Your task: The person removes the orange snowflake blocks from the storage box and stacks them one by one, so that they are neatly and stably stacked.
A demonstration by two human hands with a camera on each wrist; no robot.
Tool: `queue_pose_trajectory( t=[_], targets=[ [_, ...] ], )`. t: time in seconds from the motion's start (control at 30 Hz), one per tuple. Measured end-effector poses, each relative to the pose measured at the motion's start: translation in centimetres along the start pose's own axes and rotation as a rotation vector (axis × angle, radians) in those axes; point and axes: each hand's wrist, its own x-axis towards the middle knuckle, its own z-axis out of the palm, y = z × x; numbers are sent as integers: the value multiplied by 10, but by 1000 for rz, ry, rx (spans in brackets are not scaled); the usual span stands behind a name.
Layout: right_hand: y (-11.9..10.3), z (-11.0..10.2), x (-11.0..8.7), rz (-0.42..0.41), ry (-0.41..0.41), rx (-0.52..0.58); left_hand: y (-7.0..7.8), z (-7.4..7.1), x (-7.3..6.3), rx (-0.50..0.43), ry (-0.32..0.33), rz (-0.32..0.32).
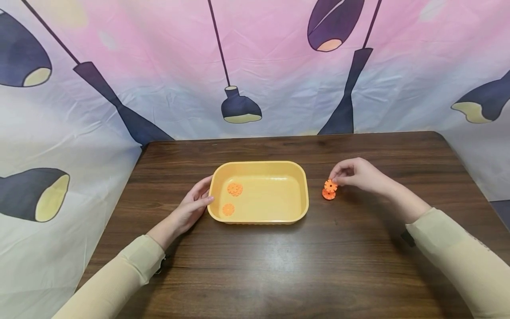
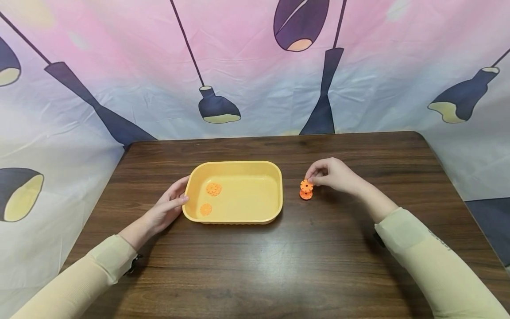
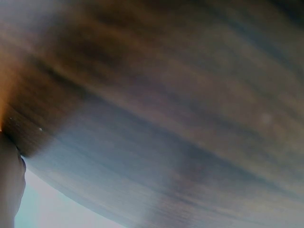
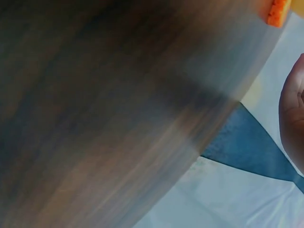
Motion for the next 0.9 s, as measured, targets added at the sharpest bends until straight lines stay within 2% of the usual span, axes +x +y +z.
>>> queue_pose_trajectory(
  t=[0.33,0.53,0.9],
  targets=[
    [11,8,3,10,-47,18,2,0,-1,4,-1,-11],
    [14,11,6,32,-58,1,4,2,-1,1,5,-16],
    [15,12,9,25,-59,-30,4,1,0,4,3,-22]
  ],
)
